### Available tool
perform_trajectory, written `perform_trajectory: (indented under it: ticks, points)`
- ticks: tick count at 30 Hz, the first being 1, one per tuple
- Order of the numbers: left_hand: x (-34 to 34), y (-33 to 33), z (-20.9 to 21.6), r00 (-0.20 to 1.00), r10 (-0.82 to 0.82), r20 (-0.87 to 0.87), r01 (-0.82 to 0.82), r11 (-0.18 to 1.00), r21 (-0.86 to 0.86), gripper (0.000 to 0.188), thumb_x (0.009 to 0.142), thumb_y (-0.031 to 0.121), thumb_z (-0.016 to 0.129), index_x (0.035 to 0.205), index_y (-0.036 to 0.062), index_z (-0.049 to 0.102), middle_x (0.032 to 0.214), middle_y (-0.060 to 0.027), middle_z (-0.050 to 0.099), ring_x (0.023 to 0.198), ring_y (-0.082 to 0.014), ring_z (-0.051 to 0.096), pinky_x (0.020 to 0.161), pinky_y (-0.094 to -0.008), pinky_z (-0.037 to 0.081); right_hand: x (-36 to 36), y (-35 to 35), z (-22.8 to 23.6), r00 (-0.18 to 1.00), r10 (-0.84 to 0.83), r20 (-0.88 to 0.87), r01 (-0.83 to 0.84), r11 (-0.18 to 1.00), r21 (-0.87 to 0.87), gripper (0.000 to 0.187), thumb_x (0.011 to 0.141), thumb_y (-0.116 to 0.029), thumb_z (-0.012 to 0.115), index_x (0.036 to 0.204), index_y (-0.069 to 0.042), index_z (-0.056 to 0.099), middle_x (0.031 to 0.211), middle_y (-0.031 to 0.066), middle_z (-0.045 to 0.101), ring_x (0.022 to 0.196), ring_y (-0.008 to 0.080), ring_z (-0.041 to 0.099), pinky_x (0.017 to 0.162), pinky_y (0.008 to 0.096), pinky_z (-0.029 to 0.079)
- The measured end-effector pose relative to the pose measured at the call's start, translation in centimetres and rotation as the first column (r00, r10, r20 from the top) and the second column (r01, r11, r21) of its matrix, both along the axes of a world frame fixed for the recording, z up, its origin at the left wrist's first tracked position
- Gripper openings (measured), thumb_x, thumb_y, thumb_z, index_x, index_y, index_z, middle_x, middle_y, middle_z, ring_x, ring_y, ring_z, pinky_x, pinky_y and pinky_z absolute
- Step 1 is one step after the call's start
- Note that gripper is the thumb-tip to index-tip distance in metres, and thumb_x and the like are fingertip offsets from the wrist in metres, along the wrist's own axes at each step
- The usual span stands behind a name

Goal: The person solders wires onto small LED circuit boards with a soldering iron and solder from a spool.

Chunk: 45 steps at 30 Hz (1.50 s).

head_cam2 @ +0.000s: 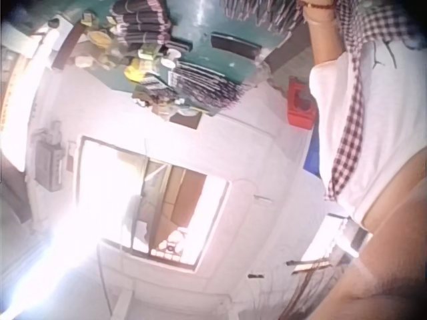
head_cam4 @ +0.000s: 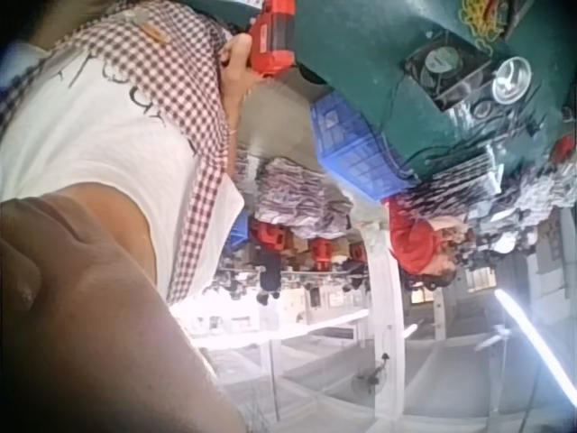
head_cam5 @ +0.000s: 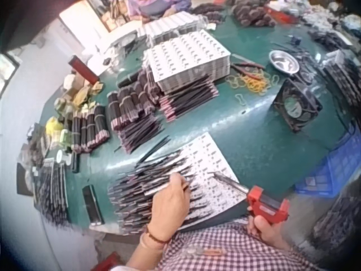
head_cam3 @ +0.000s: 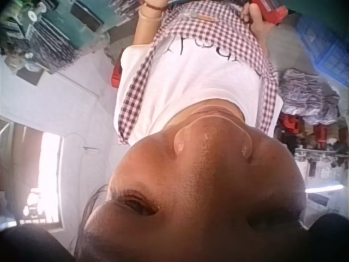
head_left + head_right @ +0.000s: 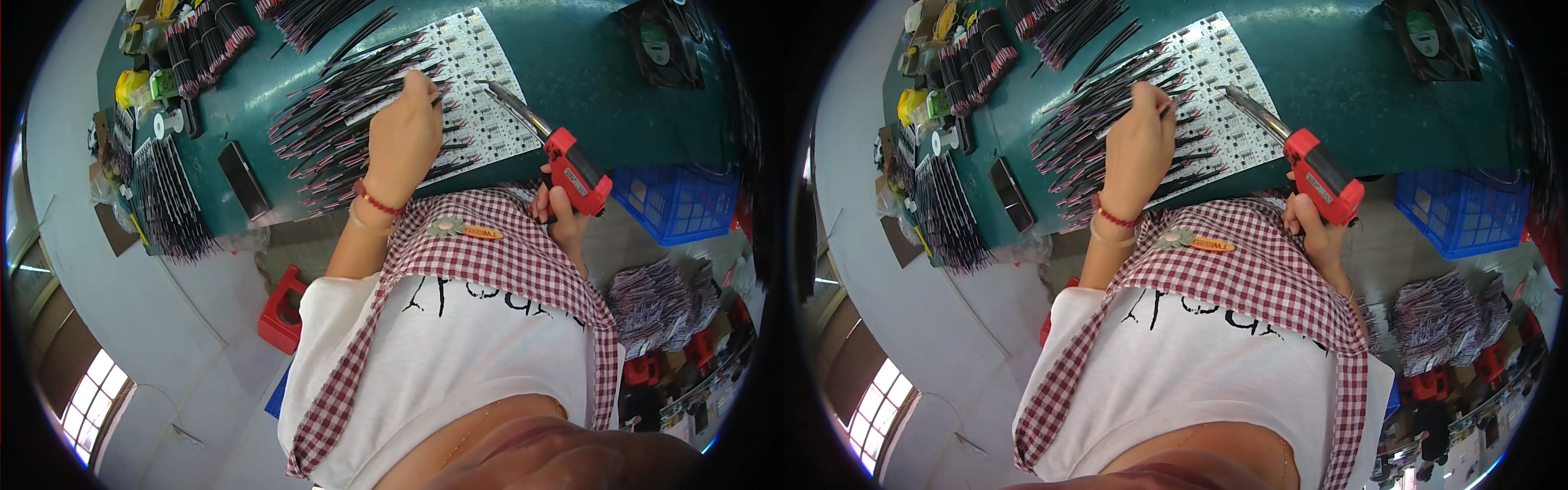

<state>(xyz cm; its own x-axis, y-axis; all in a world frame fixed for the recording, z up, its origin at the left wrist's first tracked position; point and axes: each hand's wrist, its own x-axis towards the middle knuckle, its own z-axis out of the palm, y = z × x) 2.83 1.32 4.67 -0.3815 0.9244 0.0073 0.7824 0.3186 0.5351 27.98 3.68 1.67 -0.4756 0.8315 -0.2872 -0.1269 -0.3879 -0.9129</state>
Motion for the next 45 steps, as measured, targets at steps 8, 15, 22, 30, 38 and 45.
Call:
perform_trajectory:
  ticks: [8, 15, 22, 30, 38, 45]
  points:
    - [-0.8, 1.9, -1.9, 0.996, -0.082, -0.028, 0.081, 0.996, -0.035, 0.017, 0.081, 0.020, 0.066, 0.082, 0.0033, 0.067, 0.066, -0.0153, 0.063, 0.061, -0.0331, 0.062, 0.055, -0.0387, 0.047, 1.1, -0.7, -0.7, 0.998, 0.023, 0.051, -0.019, 0.997, -0.073, 0.036, 0.092, -0.017, 0.055, 0.120, 0.005, 0.049, 0.066, 0.0056, 0.051, 0.050, 0.0090, 0.044, 0.050, 0.0245, 0.039]
    - [-1.3, 2.6, -1.5, 0.995, -0.091, -0.042, 0.084, 0.987, -0.137, 0.018, 0.080, 0.023, 0.065, 0.079, 0.0052, 0.068, 0.063, -0.0149, 0.062, 0.060, -0.0331, 0.061, 0.055, -0.0400, 0.047, 0.3, -0.4, -0.3, 0.995, 0.028, 0.092, -0.016, 0.992, -0.126, 0.029, 0.092, -0.010, 0.054, 0.117, 0.005, 0.054, 0.066, 0.0020, 0.054, 0.054, 0.0065, 0.047, 0.053, 0.0220, 0.039]
    - [-1.4, 2.7, -1.7, 0.988, -0.128, -0.081, 0.118, 0.987, -0.113, 0.020, 0.079, 0.025, 0.066, 0.075, 0.0050, 0.067, 0.060, -0.0155, 0.060, 0.059, -0.0335, 0.061, 0.054, -0.0407, 0.047, 0.3, -0.2, -0.4, 0.993, 0.045, 0.107, -0.031, 0.991, -0.128, 0.028, 0.091, -0.010, 0.055, 0.115, 0.005, 0.055, 0.065, 0.0014, 0.054, 0.055, 0.0064, 0.047, 0.053, 0.0217, 0.039]
    - [-1.7, 3.2, -1.8, 0.979, -0.165, -0.116, 0.146, 0.977, -0.154, 0.020, 0.079, 0.023, 0.063, 0.071, 0.0047, 0.065, 0.060, -0.0163, 0.060, 0.059, -0.0346, 0.061, 0.054, -0.0428, 0.047, 0.3, -0.6, -0.5, 0.981, 0.053, 0.187, -0.030, 0.992, -0.123, 0.011, 0.090, -0.011, 0.058, 0.093, 0.000, 0.059, 0.067, -0.0003, 0.056, 0.057, 0.0066, 0.050, 0.054, 0.0225, 0.040]
    - [-1.5, 3.4, -1.9, 0.977, -0.156, -0.145, 0.134, 0.980, -0.147, 0.021, 0.078, 0.023, 0.063, 0.069, 0.0047, 0.065, 0.060, -0.0162, 0.060, 0.059, -0.0348, 0.061, 0.055, -0.0429, 0.048, 0.8, -0.9, -1.1, 0.987, 0.054, 0.153, -0.049, 0.998, -0.036, 0.027, 0.090, -0.012, 0.057, 0.112, 0.003, 0.056, 0.068, 0.0027, 0.056, 0.055, 0.0067, 0.047, 0.052, 0.0217, 0.037]
    - [-1.5, 3.5, -2.2, 0.975, -0.162, -0.151, 0.140, 0.980, -0.145, 0.021, 0.078, 0.022, 0.062, 0.068, 0.0040, 0.065, 0.060, -0.0163, 0.061, 0.058, -0.0349, 0.061, 0.054, -0.0427, 0.049, 0.3, -0.7, -0.3, 0.986, 0.042, 0.162, -0.025, 0.994, -0.106, 0.027, 0.090, -0.008, 0.056, 0.115, 0.003, 0.056, 0.069, 0.0016, 0.056, 0.057, 0.0063, 0.049, 0.055, 0.0217, 0.040]
